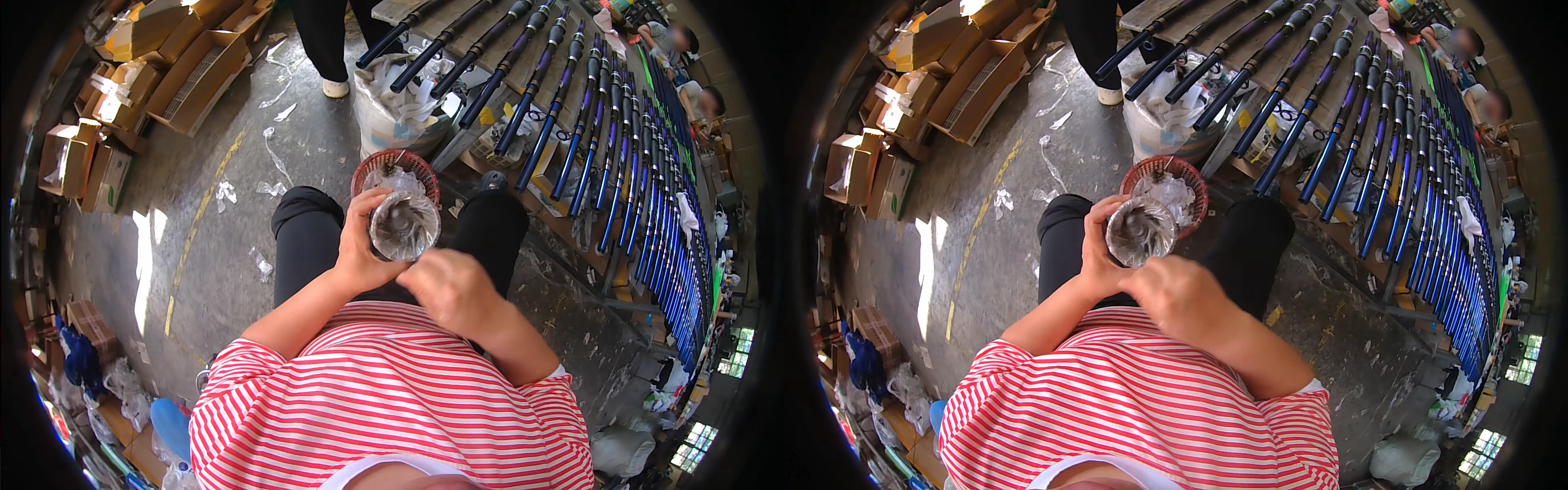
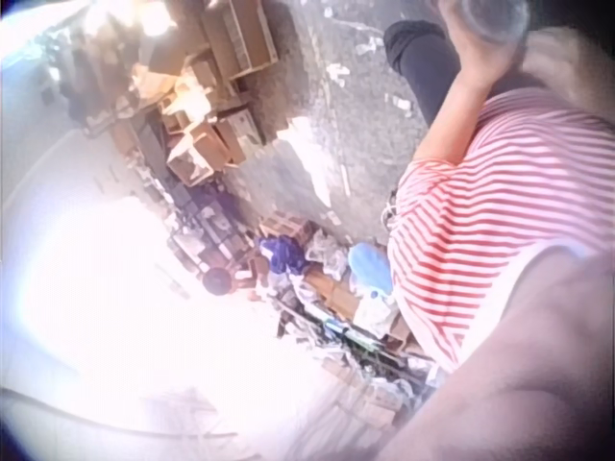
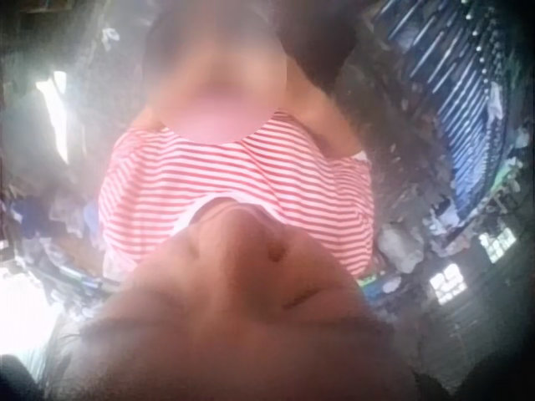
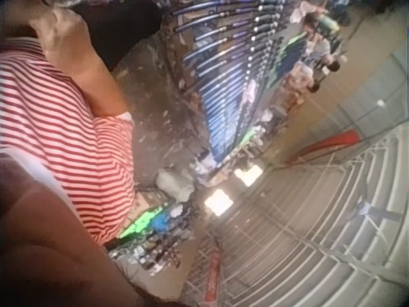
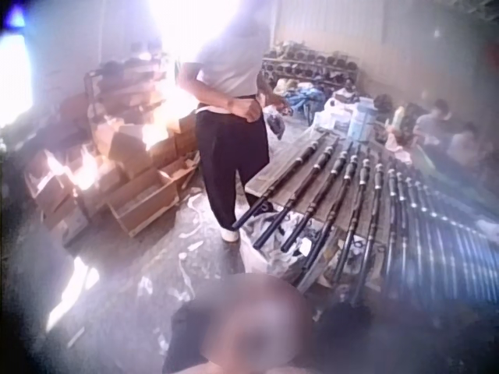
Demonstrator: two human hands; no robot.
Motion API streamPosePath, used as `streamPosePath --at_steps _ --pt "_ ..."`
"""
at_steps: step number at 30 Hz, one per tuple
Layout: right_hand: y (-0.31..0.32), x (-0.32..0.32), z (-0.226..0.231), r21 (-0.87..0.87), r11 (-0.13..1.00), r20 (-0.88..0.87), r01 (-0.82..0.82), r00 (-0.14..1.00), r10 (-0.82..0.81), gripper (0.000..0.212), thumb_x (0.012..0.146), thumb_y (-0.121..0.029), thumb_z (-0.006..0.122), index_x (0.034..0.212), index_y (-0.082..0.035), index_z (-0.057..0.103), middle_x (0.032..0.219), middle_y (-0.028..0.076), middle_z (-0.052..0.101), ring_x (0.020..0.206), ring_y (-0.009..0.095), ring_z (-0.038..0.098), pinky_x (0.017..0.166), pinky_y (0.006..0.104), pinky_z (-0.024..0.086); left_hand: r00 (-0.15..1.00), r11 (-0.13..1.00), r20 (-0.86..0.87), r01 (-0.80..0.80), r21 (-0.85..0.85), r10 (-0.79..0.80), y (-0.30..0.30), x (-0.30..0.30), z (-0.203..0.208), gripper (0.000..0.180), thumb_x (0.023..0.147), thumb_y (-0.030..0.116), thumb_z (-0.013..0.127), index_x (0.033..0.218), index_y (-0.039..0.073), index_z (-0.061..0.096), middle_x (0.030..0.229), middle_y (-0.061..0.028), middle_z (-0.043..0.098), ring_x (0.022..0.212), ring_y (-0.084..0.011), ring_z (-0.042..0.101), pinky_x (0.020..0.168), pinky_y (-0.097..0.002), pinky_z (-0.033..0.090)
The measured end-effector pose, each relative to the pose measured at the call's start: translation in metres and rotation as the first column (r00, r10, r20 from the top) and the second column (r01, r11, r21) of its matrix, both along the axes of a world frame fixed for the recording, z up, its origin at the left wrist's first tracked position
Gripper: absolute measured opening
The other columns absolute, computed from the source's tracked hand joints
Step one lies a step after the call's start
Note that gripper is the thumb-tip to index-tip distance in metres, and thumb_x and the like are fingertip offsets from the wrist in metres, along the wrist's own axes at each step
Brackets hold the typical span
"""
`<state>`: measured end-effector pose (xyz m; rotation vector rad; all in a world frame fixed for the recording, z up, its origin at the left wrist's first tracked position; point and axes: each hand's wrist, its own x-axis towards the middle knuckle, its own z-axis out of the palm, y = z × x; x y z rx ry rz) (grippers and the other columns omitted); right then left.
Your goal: The person applies a small component and thread to a row of fishing rod sections using their hands and a small tool.
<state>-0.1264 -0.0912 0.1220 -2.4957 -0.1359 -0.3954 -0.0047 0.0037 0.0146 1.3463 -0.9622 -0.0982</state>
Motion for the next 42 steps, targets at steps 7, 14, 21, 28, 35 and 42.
streamPosePath --at_steps 7,14,21,28,35,42 --pt "-0.015 0.0 0.003 0.093 0.991 0.07 0.095 0.992 -0.101 0.006 0.071 -0.001 0.06 0.07 0.0 0.054 0.06 0.009 0.052 0.053 0.023 0.054 0.047 0.032 0.042 0.998 0.999 0.053 0.014 0.04 -0.017 0.002 0.008 -0.008 0.081 0.05 0.007 0.08 0.115 0.005 0.032 0.117 -0.0175 0.041 0.108 -0.0261 0.045 0.091 -0.035 0.037" --pt "-0.021 -0.011 0.004 0.161 0.987 -0.099 0.001 0.995 0.015 0.007 0.068 -0.002 0.062 0.072 -0.001 0.055 0.067 0.009 0.054 0.058 0.024 0.055 0.049 0.0317 0.044 0.998 0.999 0.043 -0.034 0.002 0.034 0.003 0.014 -0.001 0.075 0.049 0.003 0.077 0.111 0.005 0.036 0.113 -0.0163 0.044 0.105 -0.0285 0.047 0.088 -0.0354 0.038" --pt "-0.01 -0.007 0.0 0.147 0.985 -0.01 -0.089 0.996 0.091 0.007 0.07 0.0 0.06 0.069 0.0 0.054 0.063 0.01 0.053 0.055 0.025 0.054 0.048 0.0316 0.043 0.992 0.998 0.122 -0.036 0.06 0.029 0.003 0.014 0.0 0.085 0.048 0.009 0.082 0.116 0.006 0.031 0.117 -0.0185 0.04 0.107 -0.0268 0.045 0.09 -0.0355 0.038" --pt "0.002 -0.002 -0.004 0.076 0.993 0.045 -0.088 0.995 0.085 0.01 0.067 -0.004 0.064 0.069 -0.003 0.054 0.061 0.009 0.05 0.053 0.024 0.053 0.047 0.033 0.042 0.998 1.0 0.066 -0.005 0.004 0.004 0.001 0.008 0.0 0.08 0.049 0.006 0.079 0.114 0.005 0.032 0.116 -0.0183 0.041 0.106 -0.0267 0.046 0.089 -0.0357 0.038" --pt "-0.001 0.0 -0.001 0.008 1.0 0.028 -0.014 1.0 0.013 0.012 0.067 -0.004 0.065 0.068 -0.001 0.053 0.065 0.01 0.053 0.057 0.025 0.054 0.048 0.0324 0.043 0.998 0.999 0.054 0.03 0.019 -0.031 -0.001 0.004 -0.002 0.079 0.05 0.005 0.079 0.113 0.005 0.032 0.115 -0.0186 0.042 0.106 -0.028 0.046 0.089 -0.0363 0.038" --pt "-0.012 -0.002 0.003 0.001 0.999 0.098 0.048 0.994 -0.048 0.009 0.072 -0.002 0.059 0.066 -0.002 0.052 0.062 0.008 0.052 0.053 0.024 0.052 0.046 0.0319 0.041 0.998 1.0 0.061 -0.022 0.001 0.021 0.001 0.007 0.0 0.08 0.049 0.004 0.079 0.114 0.005 0.031 0.115 -0.0185 0.041 0.106 -0.0262 0.046 0.09 -0.0358 0.038"
